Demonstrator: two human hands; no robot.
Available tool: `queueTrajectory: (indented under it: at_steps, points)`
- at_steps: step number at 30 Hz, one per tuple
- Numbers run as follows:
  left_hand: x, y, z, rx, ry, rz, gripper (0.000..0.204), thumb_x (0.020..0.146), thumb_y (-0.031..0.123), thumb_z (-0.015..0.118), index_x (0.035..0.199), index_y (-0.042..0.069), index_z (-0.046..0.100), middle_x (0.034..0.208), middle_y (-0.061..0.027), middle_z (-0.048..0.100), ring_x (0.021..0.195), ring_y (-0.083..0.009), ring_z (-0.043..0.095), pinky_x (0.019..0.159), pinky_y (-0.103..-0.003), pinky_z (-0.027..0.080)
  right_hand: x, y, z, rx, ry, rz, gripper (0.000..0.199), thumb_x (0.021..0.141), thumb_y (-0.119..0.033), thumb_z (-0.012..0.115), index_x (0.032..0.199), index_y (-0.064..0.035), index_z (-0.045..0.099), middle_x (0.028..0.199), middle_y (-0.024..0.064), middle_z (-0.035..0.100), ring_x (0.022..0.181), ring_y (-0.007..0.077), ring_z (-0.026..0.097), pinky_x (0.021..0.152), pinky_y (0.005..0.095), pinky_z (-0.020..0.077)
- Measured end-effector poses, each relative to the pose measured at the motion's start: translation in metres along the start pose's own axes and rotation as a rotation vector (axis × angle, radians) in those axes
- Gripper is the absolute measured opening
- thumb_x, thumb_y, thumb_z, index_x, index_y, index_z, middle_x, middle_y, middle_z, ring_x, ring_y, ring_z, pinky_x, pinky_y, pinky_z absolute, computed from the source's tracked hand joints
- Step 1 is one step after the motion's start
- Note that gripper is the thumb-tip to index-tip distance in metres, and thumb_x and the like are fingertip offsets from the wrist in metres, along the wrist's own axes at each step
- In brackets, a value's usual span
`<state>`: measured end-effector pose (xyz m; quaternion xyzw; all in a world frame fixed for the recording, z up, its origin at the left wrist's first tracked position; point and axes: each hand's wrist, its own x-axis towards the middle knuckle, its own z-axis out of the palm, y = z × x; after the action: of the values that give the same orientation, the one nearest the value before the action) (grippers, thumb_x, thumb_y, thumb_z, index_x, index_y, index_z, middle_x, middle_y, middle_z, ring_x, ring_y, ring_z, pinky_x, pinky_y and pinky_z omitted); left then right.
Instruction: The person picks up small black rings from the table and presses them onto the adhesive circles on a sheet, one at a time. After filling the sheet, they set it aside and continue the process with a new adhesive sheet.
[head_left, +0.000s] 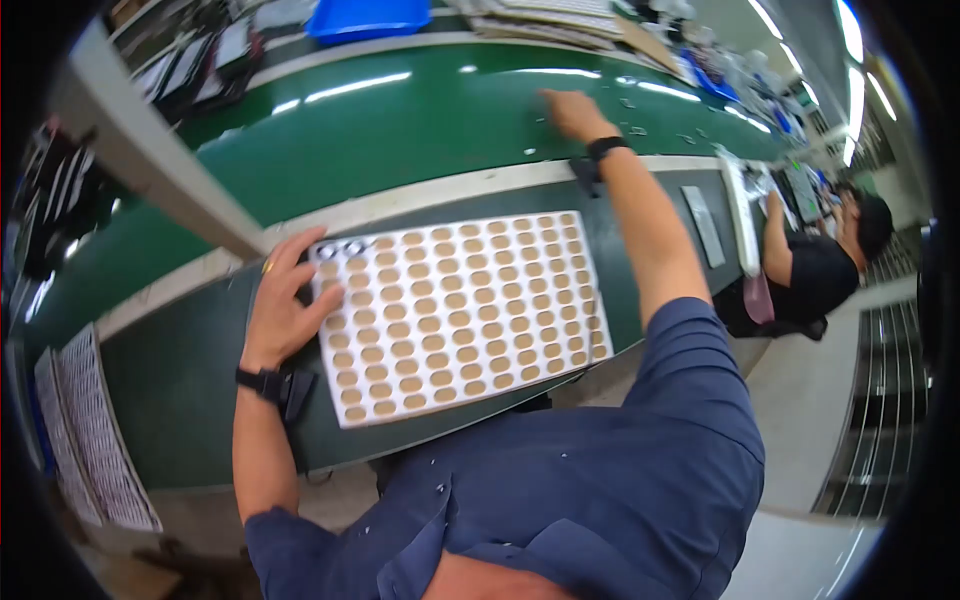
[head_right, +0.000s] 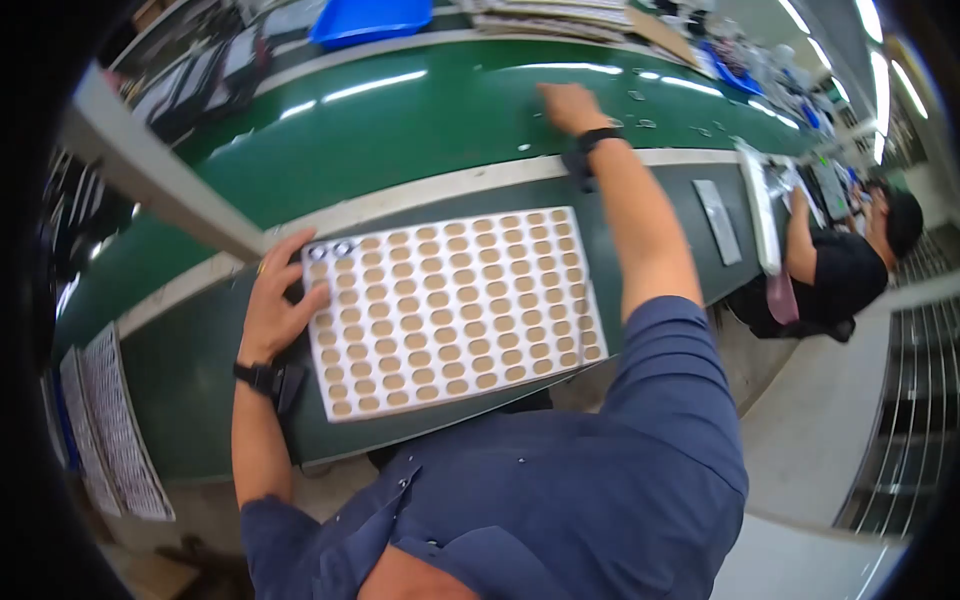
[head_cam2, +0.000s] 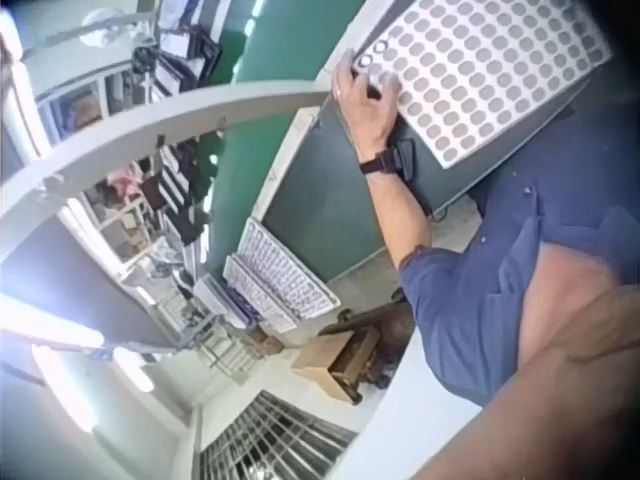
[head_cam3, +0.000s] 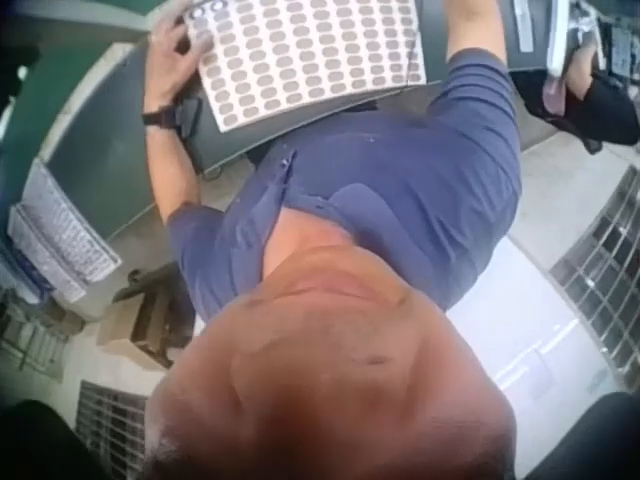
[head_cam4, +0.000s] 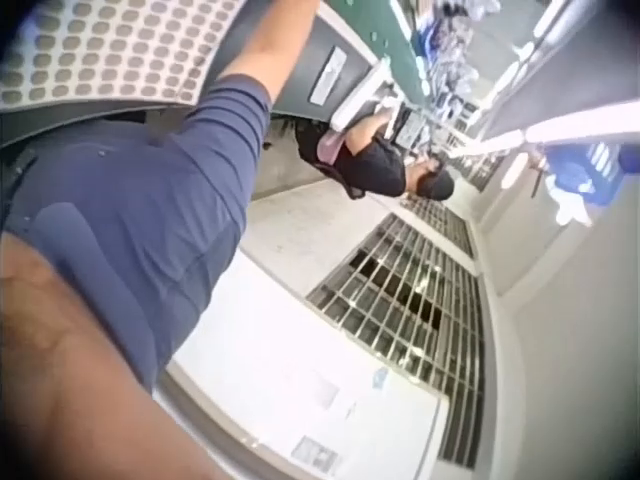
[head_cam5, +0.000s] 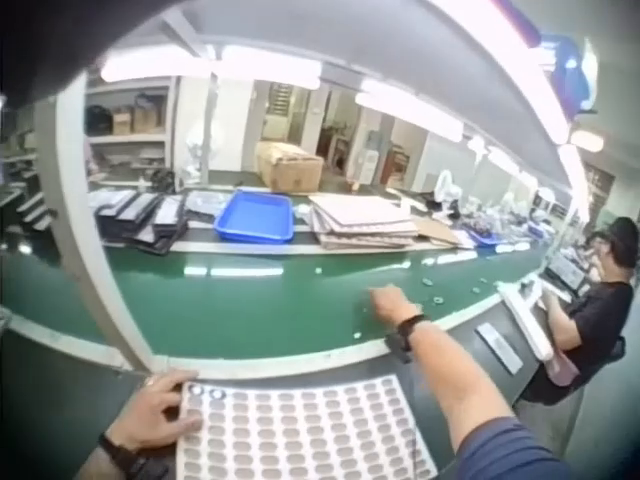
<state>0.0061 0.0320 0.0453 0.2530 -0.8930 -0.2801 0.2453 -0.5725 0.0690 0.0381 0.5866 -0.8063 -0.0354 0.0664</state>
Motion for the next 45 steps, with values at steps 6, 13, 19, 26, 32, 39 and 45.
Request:
queueTrajectory:
  at_steps: [6,13,19,26,32,39,45]
  points:
    - [0.01,0.004,0.007,-0.067,-0.017,0.025,0.027,0.086,0.018,0.081,0.092,-0.005,0.067,0.15,-0.0145,0.06,0.135,-0.0391,0.055,0.114,-0.046,0.044,-0.013,0.047,0.015,0.207,0.055,-0.143,0.03,0.1,-0.011,0.057,0.124,-0.0066,0.074,0.118,0.0237,0.074,0.111,0.0441,0.07,0.1,0.0496,0.0556]
    - [0.029,0.01,0.011,-0.005,-0.132,0.03,0.028,0.088,0.018,0.081,0.094,-0.005,0.065,0.15,-0.0133,0.06,0.135,-0.0361,0.055,0.112,-0.043,0.046,-0.012,0.044,0.007,0.29,0.05,-0.11,0.024,0.096,-0.011,0.066,0.115,-0.0024,0.077,0.11,0.0237,0.076,0.102,0.0437,0.071,0.095,0.049,0.0563]
    - [0.025,-0.008,0.02,-0.067,-0.068,0.009,0.029,0.087,0.021,0.082,0.09,-0.005,0.068,0.145,-0.0127,0.063,0.133,-0.0352,0.057,0.109,-0.044,0.048,-0.003,0.029,-0.022,0.328,-0.147,0.091,0.023,0.095,-0.016,0.074,0.112,-0.0007,0.076,0.093,0.0163,0.076,0.085,0.0268,0.073,0.082,0.0369,0.0566]
    - [0.023,-0.022,0.022,-0.181,-0.02,0.024,0.028,0.085,0.019,0.083,0.089,-0.005,0.068,0.141,-0.0117,0.066,0.13,-0.0339,0.058,0.107,-0.043,0.05,-0.034,-0.076,-0.05,1.008,-0.148,-0.049,0.017,0.096,-0.017,0.077,0.102,-0.0008,0.078,0.09,0.0024,0.076,0.082,0.0102,0.067,0.077,0.0266,0.0533]
    - [0.023,-0.021,0.024,-0.154,-0.014,0.047,0.029,0.083,0.016,0.086,0.09,-0.004,0.065,0.14,-0.0111,0.067,0.13,-0.0339,0.059,0.108,-0.043,0.049,-0.09,-0.233,-0.07,1.046,-0.544,-0.196,0.017,0.099,-0.017,0.076,0.1,0.0001,0.077,0.082,-0.0007,0.073,0.071,0.0055,0.061,0.065,0.023,0.0486]
    - [0.02,-0.023,0.027,-0.129,-0.014,0.07,0.031,0.083,0.016,0.087,0.09,-0.003,0.063,0.141,-0.0111,0.066,0.132,-0.0347,0.058,0.11,-0.044,0.048,-0.1,-0.27,-0.086,0.996,-0.601,-0.228,0.02,0.103,-0.021,0.073,0.099,-0.0013,0.075,0.069,-0.0065,0.061,0.06,0.0038,0.045,0.052,0.0251,0.0361]
    - [0.019,-0.021,0.028,-0.092,0.021,0.076,0.031,0.083,0.021,0.086,0.092,-0.002,0.068,0.139,-0.0116,0.066,0.13,-0.0332,0.059,0.105,-0.044,0.051,-0.101,-0.263,-0.066,1.247,-0.64,-0.112,0.021,0.103,-0.023,0.073,0.102,-0.0023,0.075,0.068,-0.0068,0.059,0.061,0.0035,0.046,0.055,0.0242,0.0374]
